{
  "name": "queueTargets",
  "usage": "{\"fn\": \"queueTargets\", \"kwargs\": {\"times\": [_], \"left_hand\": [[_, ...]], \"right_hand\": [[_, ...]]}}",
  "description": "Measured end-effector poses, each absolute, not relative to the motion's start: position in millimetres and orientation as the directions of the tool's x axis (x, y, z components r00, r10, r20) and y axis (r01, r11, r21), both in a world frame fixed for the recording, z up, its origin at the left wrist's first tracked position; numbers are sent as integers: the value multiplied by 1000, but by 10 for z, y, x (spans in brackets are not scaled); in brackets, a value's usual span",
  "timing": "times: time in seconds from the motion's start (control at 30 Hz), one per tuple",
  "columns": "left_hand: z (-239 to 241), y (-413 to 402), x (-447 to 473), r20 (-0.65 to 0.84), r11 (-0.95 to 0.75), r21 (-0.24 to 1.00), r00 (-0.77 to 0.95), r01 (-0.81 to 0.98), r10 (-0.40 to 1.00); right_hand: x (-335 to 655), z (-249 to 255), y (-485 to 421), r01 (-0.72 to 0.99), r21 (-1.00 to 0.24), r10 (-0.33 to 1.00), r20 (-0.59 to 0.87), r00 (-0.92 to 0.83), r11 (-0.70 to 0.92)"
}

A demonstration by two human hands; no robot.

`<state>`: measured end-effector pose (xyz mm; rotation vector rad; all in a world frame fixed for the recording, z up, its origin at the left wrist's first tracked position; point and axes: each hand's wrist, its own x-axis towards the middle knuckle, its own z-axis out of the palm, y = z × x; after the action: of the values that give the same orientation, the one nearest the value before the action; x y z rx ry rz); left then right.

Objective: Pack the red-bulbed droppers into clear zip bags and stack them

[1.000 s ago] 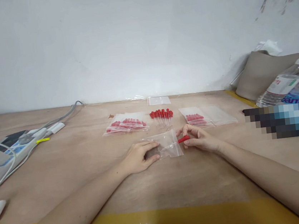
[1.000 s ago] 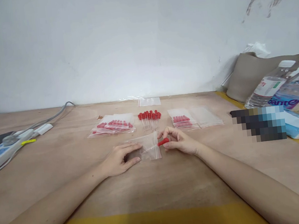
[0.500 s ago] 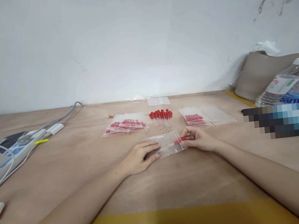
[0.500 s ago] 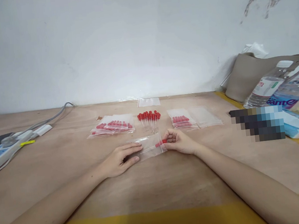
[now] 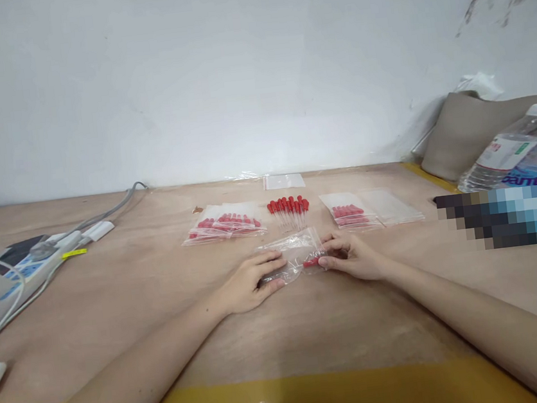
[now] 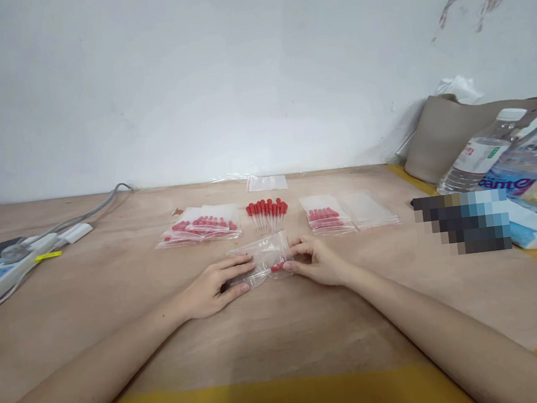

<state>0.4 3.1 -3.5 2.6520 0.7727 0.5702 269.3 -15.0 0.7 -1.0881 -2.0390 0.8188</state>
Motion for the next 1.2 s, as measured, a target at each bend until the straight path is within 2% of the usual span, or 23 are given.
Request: {"fn": "queueTargets", "kwargs": {"times": [0.13, 0.23, 0.37, 0.5, 0.57, 0.63, 0.73, 0.83, 0.93, 1.07, 1.2], "left_hand": [[-19, 22, 6, 288, -802, 403, 771, 441, 568], [-6, 14, 6, 326, -800, 402, 747, 445, 580], [1, 14, 5, 334, -794, 408, 735, 451, 590], [-6, 27, -1, 301, -795, 408, 756, 448, 581], [-17, 36, -9, 283, -805, 403, 777, 436, 563], [-28, 45, -18, 266, -808, 403, 790, 429, 552], [-27, 53, -25, 247, -809, 404, 801, 426, 545], [-2, 55, -23, 223, -817, 386, 816, 429, 533], [26, 51, -23, 186, -817, 363, 824, 448, 535], [40, 38, -27, 188, -828, 329, 828, 453, 528], [40, 23, -25, 206, -843, 307, 833, 443, 513]], "right_hand": [[2621, -62, -163, 373, -910, 973, 110, -203, 181], [2596, -31, -185, 284, -959, 994, -25, -110, 8], [2601, 12, -215, 207, -974, 978, -130, -162, -95], [2642, -4, -188, 190, -974, 970, -157, -183, -122], [2685, -2, -137, 278, -955, 979, -146, -145, -102], [2738, 22, -57, 412, -911, 996, -59, -61, -29], [2795, 96, 118, 633, -768, 989, 149, 22, 101], [2769, 171, 359, 783, -610, 973, 230, 30, 120], [2657, 192, 654, 821, -570, 969, 227, 103, 46], [2499, 133, 1025, 793, -609, 950, 225, 215, -35], [2444, 59, 1214, 766, -640, 952, 193, 240, -64]]}}
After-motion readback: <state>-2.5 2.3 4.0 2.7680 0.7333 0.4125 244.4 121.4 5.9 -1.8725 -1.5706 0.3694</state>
